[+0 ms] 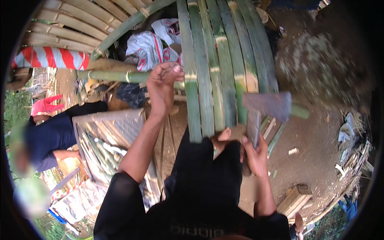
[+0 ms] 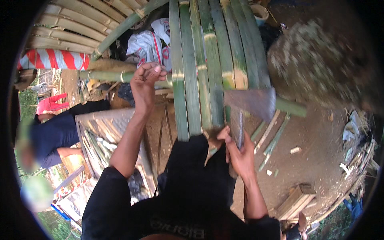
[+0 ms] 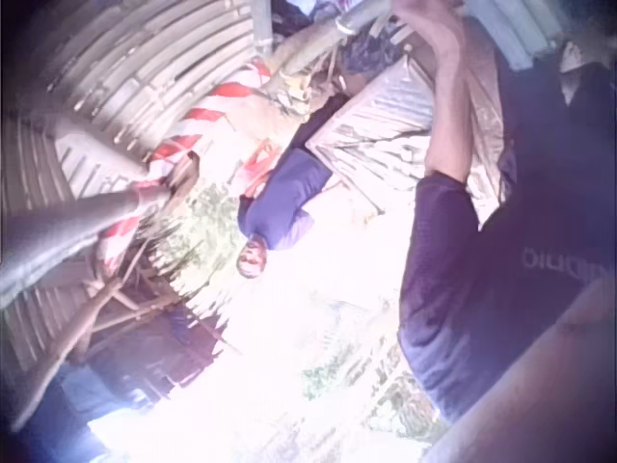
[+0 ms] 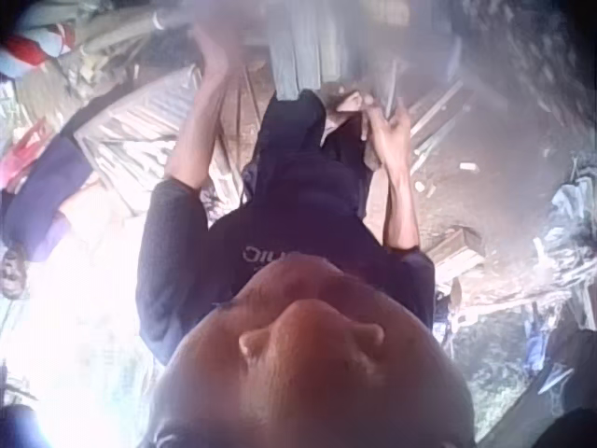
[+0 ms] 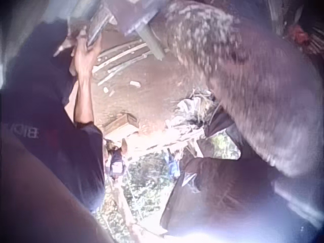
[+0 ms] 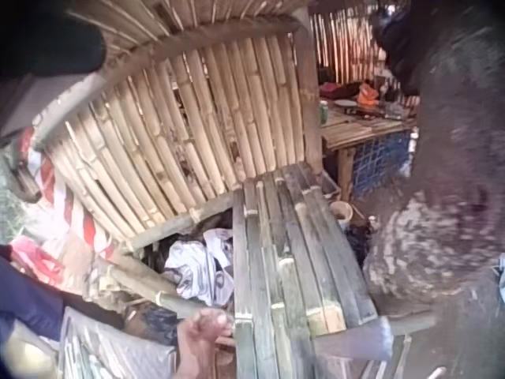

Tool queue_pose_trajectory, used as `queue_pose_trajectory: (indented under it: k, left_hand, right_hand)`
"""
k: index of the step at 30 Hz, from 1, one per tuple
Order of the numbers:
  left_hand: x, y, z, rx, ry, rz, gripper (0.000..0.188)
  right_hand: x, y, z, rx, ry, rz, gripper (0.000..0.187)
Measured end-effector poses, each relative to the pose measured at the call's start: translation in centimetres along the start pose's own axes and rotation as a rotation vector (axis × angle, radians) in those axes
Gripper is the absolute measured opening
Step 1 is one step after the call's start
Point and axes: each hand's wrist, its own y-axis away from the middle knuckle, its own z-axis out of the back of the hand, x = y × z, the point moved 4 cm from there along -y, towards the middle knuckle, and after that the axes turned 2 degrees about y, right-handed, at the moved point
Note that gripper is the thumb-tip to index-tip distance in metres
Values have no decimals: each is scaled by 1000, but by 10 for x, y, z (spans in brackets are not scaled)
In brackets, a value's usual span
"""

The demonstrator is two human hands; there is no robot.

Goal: The person uses a machete to split a long bamboo pole into smaller strips on a wooden workbench. They then use a hand saw to cut the bamboo strips into shorter pieces.

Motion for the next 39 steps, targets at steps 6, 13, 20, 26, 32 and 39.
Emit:
queue_pose_trajectory:
  k: [6, 13, 20, 26, 32, 39]
  left_hand:
    - [38, -186, 1, -3, -84, -146, 19]
    - [115, -367, -42, 383, -144, -212, 57]
    - [98, -363, -83, 303, -541, -496, 14]
    - [104, -372, -70, 254, -222, -273, 10]
    - [88, -450, -32, 18, -50, -285, 15]
    - [109, -480, -23, -22, -216, -230, 16]
  right_hand:
    - [16, -57, -12, -103, -12, 10, 25]
    - [44, -127, -70, -41, -135, -79, 29]
    - [71, -172, -103, -37, -157, -109, 21]
    - [107, -218, -127, 19, -197, -138, 22]
    - [136, -252, -139, 14, -94, -85, 25]
    - [155, -287, -147, 7, -45, -48, 24]
